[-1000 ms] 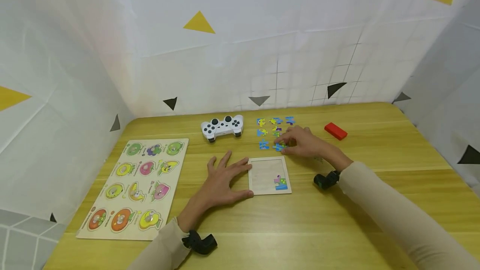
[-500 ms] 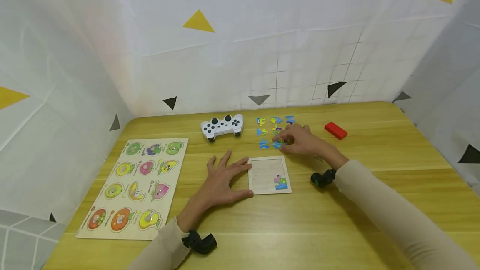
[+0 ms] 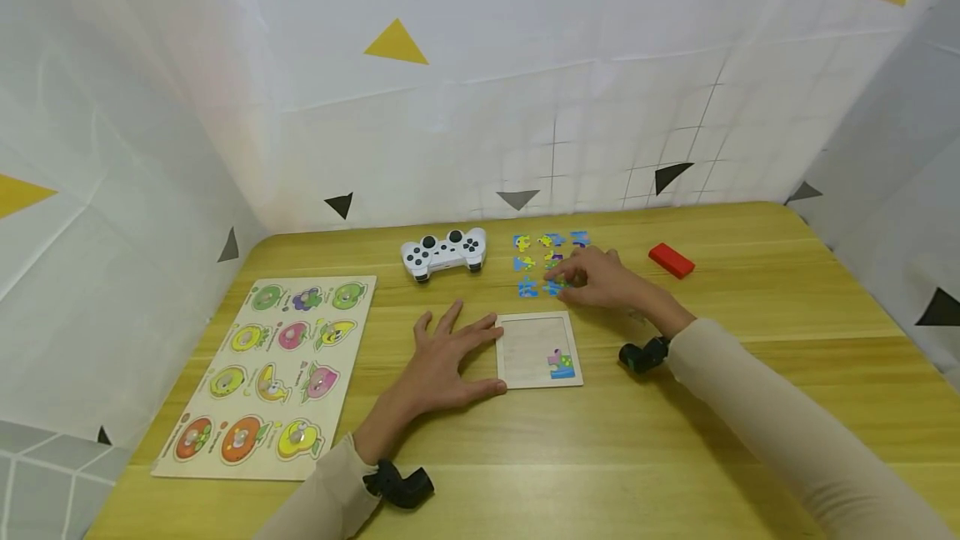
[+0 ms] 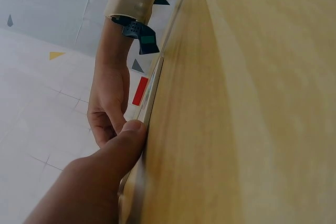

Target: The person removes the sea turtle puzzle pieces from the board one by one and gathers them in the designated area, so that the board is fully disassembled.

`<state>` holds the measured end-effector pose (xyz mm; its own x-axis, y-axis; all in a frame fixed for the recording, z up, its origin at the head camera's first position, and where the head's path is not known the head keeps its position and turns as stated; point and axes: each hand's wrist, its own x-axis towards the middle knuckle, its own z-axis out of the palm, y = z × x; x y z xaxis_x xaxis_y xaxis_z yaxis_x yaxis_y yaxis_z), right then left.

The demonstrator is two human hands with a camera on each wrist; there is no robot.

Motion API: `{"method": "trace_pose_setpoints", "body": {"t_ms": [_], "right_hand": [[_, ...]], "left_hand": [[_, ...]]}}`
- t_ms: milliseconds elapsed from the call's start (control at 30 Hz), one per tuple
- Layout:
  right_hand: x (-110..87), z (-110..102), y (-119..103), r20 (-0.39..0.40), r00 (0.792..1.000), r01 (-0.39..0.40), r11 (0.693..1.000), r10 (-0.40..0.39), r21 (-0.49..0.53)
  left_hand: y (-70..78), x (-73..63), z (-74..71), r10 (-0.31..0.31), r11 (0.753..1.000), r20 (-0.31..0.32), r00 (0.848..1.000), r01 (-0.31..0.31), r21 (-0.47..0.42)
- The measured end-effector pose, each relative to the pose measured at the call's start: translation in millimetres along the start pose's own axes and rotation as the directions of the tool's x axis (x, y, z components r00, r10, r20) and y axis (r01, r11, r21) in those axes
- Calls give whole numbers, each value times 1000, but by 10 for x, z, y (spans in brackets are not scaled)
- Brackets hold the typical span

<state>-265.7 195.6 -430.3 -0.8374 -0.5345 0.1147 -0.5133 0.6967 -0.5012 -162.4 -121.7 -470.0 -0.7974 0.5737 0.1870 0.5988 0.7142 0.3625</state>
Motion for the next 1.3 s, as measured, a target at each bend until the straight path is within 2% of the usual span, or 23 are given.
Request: {"method": "trace_pose_setpoints", "body": {"t_ms": [567,833,1067,1167,1300], "right_hand": [[11,2,23,-14,1000,21,1000,-21,-16],[-62,-17,11,-33,999,33,998,-32,44],[-187,-32,-45,-47,998,42,998,-40,38],[-236,-18,-71,-47,997,61,997,-58,52],[-288,19,-102,-62,991,125,989,-120,82]], "left_hand": [[-5,16,2,-6,1000,10,1000,6,24],[-7,13,5,-5,1000,4,1000,5,22],[-3,19,6,8,1000,-3,1000,-8,22],[-7,20,3,11,1000,-9,1000,-11,20],[-9,18,0,9,1000,-8,1000,-9,20]]}}
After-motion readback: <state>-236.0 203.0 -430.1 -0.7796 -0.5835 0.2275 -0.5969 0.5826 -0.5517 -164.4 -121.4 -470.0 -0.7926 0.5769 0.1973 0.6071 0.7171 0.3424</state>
